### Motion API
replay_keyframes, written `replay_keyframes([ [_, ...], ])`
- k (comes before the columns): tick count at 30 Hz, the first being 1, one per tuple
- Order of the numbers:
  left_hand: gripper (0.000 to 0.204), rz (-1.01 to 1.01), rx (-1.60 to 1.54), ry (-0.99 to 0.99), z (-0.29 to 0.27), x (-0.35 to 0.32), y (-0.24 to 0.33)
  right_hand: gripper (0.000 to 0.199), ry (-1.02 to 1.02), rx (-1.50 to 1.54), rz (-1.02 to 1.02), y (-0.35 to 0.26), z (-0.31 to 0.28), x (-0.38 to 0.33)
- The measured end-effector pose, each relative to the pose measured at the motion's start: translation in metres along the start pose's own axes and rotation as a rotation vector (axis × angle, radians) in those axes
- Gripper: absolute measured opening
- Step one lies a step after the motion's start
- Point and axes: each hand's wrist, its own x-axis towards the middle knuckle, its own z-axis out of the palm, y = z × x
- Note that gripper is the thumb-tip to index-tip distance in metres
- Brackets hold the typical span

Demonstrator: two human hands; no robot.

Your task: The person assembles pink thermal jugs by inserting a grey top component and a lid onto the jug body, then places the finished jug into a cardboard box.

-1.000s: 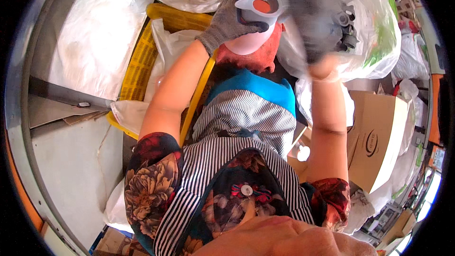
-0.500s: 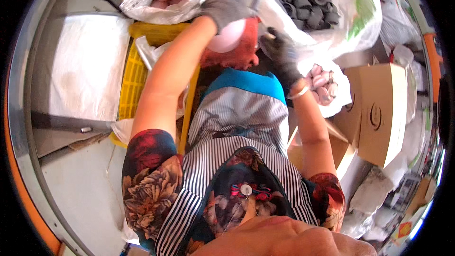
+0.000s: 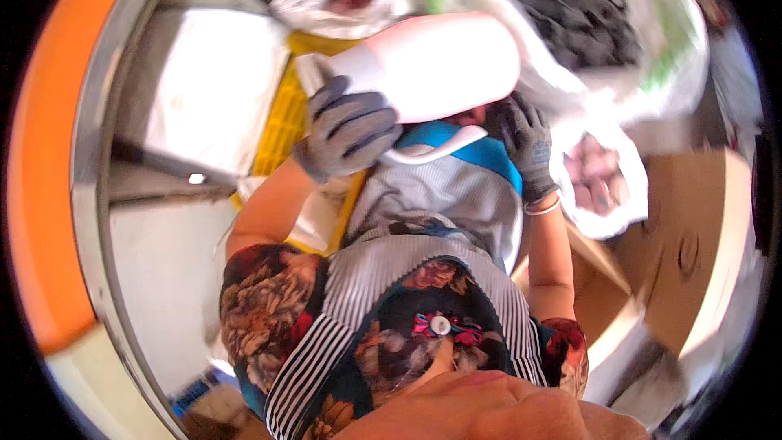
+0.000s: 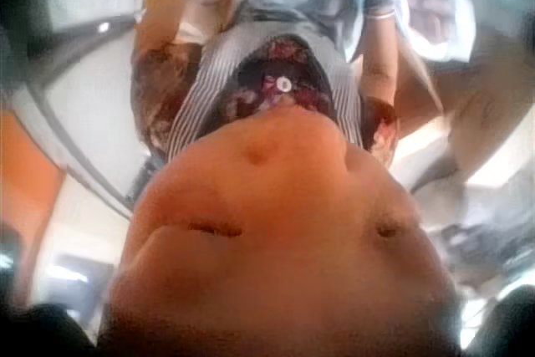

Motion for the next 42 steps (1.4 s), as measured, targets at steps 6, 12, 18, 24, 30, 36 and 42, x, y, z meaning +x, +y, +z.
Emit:
replay_keyframes([
  [6, 0.022, -0.261, -0.474, -0.224, 0.014, 0.019, 0.0, 0.028, -0.039, -0.293, 0.572, 0.113, -0.029, -0.135],
  [12, 0.028, -0.499, -0.497, -0.385, 0.006, 0.033, 0.02, 0.055, -0.223, -0.451, 0.726, 0.231, -0.014, -0.151],
  [18, 0.036, -0.654, -0.267, -0.261, -0.011, 0.018, 0.014, 0.101, -0.404, -0.542, 0.704, 0.258, 0.017, -0.117],
  [24, 0.042, -0.448, -0.656, -0.303, -0.043, 0.038, 0.017, 0.096, 0.022, 0.428, 0.658, 0.125, -0.053, -0.075],
  [30, 0.049, -0.493, -0.922, -0.512, -0.014, 0.041, 0.085, 0.106, -0.056, 0.884, 0.228, -0.06, -0.193, -0.015],
  [36, 0.048, -0.25, -0.952, -0.293, 0.01, 0.025, 0.108, 0.099, -0.685, 0.416, 0.232, -0.105, -0.181, 0.009],
  [42, 0.091, -0.446, -0.765, -0.32, 0.02, 0.018, 0.106, 0.112, -0.571, 0.098, 0.029, -0.099, -0.183, 0.006],
])
